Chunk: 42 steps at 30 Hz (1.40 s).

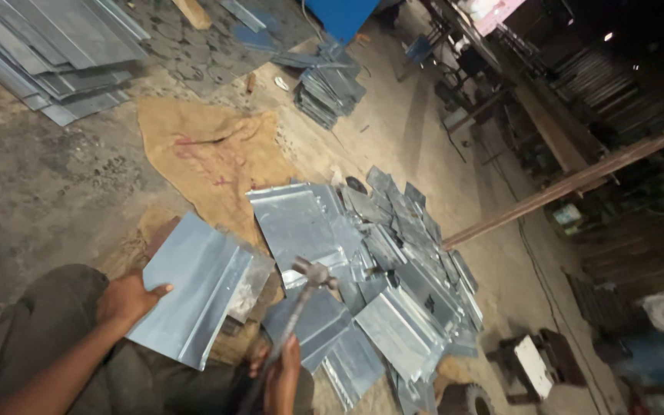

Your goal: The person sits on the floor and uses a hammer to flatten and straighten various pieces of metal sheet against a solid surface.

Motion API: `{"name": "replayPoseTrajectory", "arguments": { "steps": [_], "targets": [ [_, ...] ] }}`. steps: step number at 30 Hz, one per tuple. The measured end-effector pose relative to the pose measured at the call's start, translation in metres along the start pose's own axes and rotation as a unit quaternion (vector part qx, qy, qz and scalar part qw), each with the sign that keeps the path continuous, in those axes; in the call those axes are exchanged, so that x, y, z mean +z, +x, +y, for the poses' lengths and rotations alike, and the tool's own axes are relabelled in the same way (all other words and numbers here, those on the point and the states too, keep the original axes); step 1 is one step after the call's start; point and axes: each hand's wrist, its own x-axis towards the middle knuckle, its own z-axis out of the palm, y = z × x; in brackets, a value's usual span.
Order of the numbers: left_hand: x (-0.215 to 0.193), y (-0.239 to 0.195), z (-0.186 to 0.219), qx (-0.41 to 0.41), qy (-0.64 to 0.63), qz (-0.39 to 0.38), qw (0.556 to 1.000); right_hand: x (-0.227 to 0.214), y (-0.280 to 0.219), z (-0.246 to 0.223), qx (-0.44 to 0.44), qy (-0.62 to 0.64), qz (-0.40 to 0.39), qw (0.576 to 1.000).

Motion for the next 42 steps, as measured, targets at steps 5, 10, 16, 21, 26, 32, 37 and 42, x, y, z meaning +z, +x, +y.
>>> {"name": "replayPoseTrajectory", "arguments": {
  "steps": [5,10,16,21,26,32,37,42],
  "targets": [
    [-0.011,-0.012,0.017,-0.017,0.023,-0.005,1.0,0.028,0.014,0.028,0.075,-0.08,0.048,0.993],
    [-0.025,-0.019,0.02,-0.011,0.012,-0.015,1.0,0.023,0.03,-0.014,-0.185,-0.146,0.072,0.969],
    [-0.037,-0.018,0.025,-0.01,0.012,-0.022,1.0,0.089,0.022,-0.211,-0.456,-0.125,-0.058,0.879],
    [-0.046,-0.028,0.034,-0.014,0.025,-0.002,1.0,0.113,0.034,-0.233,-0.506,-0.07,-0.05,0.858],
    [-0.05,-0.031,0.041,0.002,0.025,0.004,1.0,0.077,0.058,-0.054,-0.374,-0.252,-0.029,0.892],
    [-0.031,-0.022,0.043,0.01,0.074,-0.01,0.997,0.007,0.048,-0.047,-0.158,-0.556,0.004,0.816],
    [-0.041,-0.023,0.044,-0.002,0.033,0.0,0.999,0.036,0.029,-0.166,-0.257,-0.332,-0.02,0.908],
    [-0.058,-0.035,0.035,0.006,0.03,-0.021,0.999,0.097,0.017,-0.241,-0.429,-0.115,-0.069,0.893]
  ]
}}
